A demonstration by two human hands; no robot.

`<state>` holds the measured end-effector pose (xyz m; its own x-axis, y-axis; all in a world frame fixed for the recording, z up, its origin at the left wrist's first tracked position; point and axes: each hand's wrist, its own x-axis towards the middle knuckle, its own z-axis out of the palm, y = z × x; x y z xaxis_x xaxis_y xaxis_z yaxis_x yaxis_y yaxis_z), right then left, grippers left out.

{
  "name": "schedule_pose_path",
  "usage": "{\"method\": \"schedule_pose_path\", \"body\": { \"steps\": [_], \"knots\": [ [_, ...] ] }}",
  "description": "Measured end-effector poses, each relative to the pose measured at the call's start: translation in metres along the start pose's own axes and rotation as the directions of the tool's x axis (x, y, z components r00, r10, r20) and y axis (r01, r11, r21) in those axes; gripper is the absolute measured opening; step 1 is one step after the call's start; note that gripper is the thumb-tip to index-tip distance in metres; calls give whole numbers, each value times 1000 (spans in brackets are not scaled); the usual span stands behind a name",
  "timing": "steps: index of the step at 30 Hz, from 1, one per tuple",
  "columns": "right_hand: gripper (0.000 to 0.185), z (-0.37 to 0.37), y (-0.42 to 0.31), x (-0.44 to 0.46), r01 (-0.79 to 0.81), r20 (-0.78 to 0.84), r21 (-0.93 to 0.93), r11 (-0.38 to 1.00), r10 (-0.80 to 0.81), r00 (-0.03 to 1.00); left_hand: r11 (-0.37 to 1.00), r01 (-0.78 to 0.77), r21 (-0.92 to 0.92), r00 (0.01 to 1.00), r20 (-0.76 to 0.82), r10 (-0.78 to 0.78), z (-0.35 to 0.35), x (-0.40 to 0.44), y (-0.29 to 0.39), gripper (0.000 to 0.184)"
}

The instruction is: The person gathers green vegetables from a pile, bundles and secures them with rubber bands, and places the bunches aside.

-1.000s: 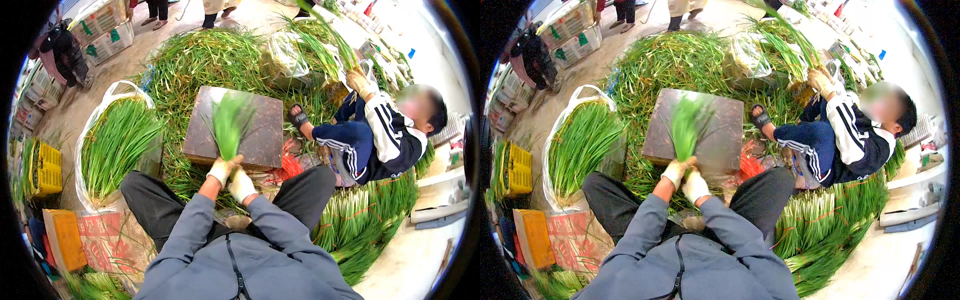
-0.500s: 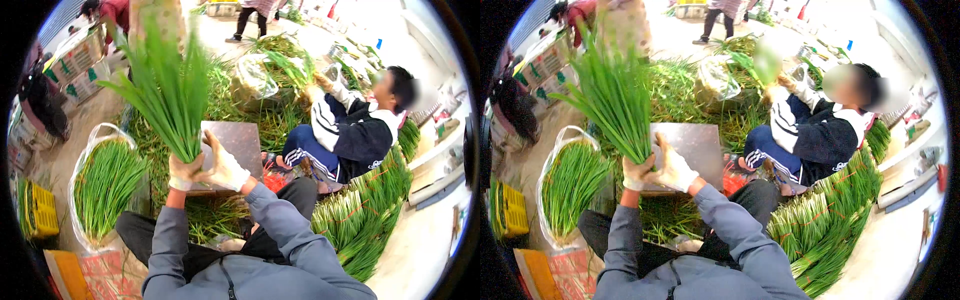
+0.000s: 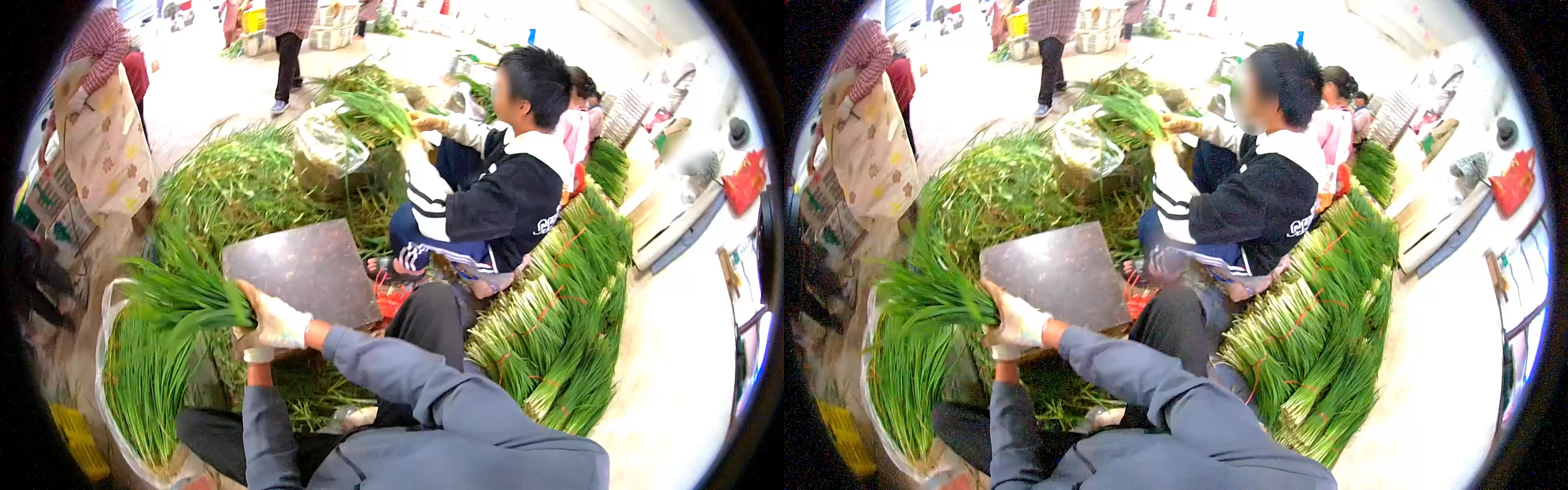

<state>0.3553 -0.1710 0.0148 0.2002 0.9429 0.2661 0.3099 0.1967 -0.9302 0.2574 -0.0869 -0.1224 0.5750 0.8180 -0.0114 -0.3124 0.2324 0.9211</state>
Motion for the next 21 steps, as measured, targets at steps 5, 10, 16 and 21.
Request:
{"method": "schedule_pose_path", "body": {
  "steps": [5, 10, 16, 21],
  "knots": [
    [63, -67, -27, -6, -150, -126, 160, 976, 171, 977, 932, -304, 199, 933, -135, 333, 8, -39, 94, 57],
    [24, -73, 52, -68, -241, -106, -16, 970, 238, 965, 864, -193, -465, 981, -117, 156, -41, -66, 91, 67],
    [23, -38, 58, -106, -374, -14, -14, 927, 374, 927, 738, -173, -652, 984, -79, 161, -43, -75, 93, 64],
    [31, -14, 11, -112, -691, 230, 210, 692, 652, 723, 746, -185, -640, 981, -70, 183, -45, -73, 94, 63]
  ]
}}
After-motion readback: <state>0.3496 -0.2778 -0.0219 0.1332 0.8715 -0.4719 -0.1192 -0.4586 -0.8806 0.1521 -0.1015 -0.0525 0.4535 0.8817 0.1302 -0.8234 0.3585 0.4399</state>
